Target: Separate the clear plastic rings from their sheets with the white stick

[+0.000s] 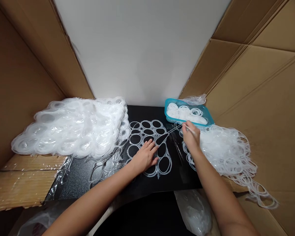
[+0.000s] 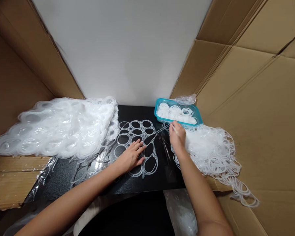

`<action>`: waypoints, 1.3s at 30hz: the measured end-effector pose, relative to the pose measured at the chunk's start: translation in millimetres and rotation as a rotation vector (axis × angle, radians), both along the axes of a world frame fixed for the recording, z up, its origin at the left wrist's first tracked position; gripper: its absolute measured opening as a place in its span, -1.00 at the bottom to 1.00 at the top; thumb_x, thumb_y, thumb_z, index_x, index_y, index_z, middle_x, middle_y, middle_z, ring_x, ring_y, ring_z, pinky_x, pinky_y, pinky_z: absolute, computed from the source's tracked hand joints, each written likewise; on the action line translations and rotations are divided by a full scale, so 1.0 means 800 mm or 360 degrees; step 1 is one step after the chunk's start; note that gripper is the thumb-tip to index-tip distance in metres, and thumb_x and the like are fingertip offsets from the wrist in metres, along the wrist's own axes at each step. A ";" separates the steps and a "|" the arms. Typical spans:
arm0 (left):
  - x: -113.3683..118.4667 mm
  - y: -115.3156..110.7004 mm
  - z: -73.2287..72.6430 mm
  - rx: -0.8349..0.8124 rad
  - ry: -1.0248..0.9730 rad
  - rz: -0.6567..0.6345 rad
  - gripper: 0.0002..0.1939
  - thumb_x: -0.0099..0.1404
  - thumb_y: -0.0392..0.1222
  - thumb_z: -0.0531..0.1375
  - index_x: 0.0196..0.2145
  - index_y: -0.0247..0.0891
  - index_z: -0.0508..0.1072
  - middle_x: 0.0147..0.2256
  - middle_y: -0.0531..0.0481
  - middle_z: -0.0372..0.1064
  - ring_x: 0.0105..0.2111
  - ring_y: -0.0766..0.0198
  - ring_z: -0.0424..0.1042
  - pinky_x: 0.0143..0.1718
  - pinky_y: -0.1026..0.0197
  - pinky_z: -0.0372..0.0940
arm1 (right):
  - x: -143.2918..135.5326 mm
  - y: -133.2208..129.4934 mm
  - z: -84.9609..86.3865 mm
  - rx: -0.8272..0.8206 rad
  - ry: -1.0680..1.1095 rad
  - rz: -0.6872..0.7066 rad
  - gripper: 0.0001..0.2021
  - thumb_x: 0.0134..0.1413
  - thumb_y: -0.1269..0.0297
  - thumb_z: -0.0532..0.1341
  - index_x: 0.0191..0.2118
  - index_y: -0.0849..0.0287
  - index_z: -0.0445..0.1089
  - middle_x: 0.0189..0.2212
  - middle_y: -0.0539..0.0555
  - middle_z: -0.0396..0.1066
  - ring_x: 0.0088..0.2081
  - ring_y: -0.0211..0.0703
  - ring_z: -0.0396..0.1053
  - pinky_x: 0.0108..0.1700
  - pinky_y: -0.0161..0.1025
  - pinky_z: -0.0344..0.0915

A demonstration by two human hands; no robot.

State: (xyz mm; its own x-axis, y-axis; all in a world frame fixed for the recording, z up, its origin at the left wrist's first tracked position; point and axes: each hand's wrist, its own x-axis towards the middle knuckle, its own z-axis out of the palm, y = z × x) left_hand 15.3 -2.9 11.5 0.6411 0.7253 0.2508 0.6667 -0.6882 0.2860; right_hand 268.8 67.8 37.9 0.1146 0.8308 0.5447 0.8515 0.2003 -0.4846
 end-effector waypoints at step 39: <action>0.027 0.067 0.012 -0.0542 -0.0344 0.0487 -0.59 0.18 -0.46 0.08 -0.19 -0.02 0.56 0.04 -0.03 0.35 0.11 -0.02 0.29 0.12 -0.29 0.17 | -0.054 -0.054 0.005 -0.1197 0.1923 0.0698 -0.63 -0.14 0.11 0.49 -0.44 0.15 0.30 -0.28 0.06 0.51 -0.08 -0.06 0.51 -0.23 -0.28 0.51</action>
State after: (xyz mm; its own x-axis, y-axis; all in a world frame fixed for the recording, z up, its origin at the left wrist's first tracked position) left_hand 37.0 51.1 21.5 0.3462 0.9355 0.0707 0.7241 -0.3144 0.6138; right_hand 225.6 24.2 41.6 -0.1545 0.9541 -0.2565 -0.1910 -0.2835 -0.9398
